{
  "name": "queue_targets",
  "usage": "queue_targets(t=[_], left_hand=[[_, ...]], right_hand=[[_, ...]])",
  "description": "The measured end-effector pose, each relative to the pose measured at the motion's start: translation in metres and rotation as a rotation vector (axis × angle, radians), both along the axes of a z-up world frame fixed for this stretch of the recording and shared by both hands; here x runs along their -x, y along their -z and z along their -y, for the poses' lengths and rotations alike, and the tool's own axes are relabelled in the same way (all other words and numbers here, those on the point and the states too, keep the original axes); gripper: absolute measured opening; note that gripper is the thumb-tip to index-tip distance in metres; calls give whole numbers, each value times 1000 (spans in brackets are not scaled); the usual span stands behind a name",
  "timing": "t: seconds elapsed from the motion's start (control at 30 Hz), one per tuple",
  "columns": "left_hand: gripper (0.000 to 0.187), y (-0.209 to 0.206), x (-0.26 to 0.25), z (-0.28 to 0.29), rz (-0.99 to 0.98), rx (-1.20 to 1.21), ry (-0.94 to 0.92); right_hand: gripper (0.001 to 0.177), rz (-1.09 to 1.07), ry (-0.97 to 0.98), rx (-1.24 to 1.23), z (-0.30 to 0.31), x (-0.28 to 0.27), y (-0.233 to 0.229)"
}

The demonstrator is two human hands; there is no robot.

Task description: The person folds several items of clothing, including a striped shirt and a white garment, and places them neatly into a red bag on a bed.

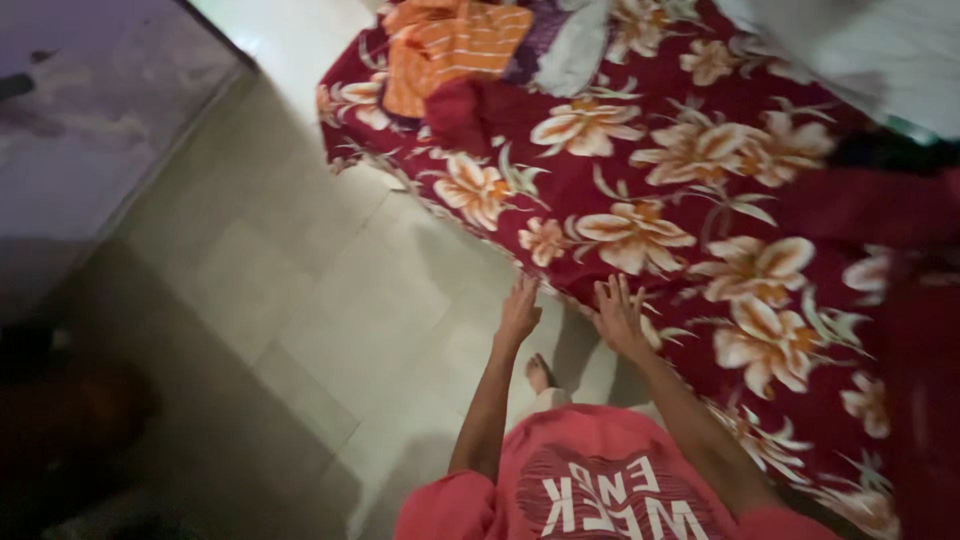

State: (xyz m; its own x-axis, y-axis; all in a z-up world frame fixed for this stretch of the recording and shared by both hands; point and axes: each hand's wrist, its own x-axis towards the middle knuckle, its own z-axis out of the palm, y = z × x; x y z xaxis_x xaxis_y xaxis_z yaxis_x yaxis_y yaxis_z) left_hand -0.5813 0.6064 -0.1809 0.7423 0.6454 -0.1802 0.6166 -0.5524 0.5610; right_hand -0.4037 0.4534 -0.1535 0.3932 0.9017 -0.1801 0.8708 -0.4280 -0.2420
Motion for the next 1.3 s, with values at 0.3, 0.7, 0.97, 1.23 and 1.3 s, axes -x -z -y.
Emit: queue_targets(t=[0.3,0.7,0.97,1.23,1.3], left_hand=[[84,28,26,-103,223,42,-186],[59,59,-21,-295,339,160,-99],[53,94,-89,-413,234,225,-167],[49,117,-184,-542,371,-15,-243],[51,128,-203,-565,272,30,-478]], right_hand=[[81,-41,-97,-20,-129,33,27],[88,-211,6,19,-315,-16,62],[83,-238,139,-114,-404,-71,80],[80,-280,391,-189,-459,-79,43],[75,-288,476,-212,-471,-81,33]])
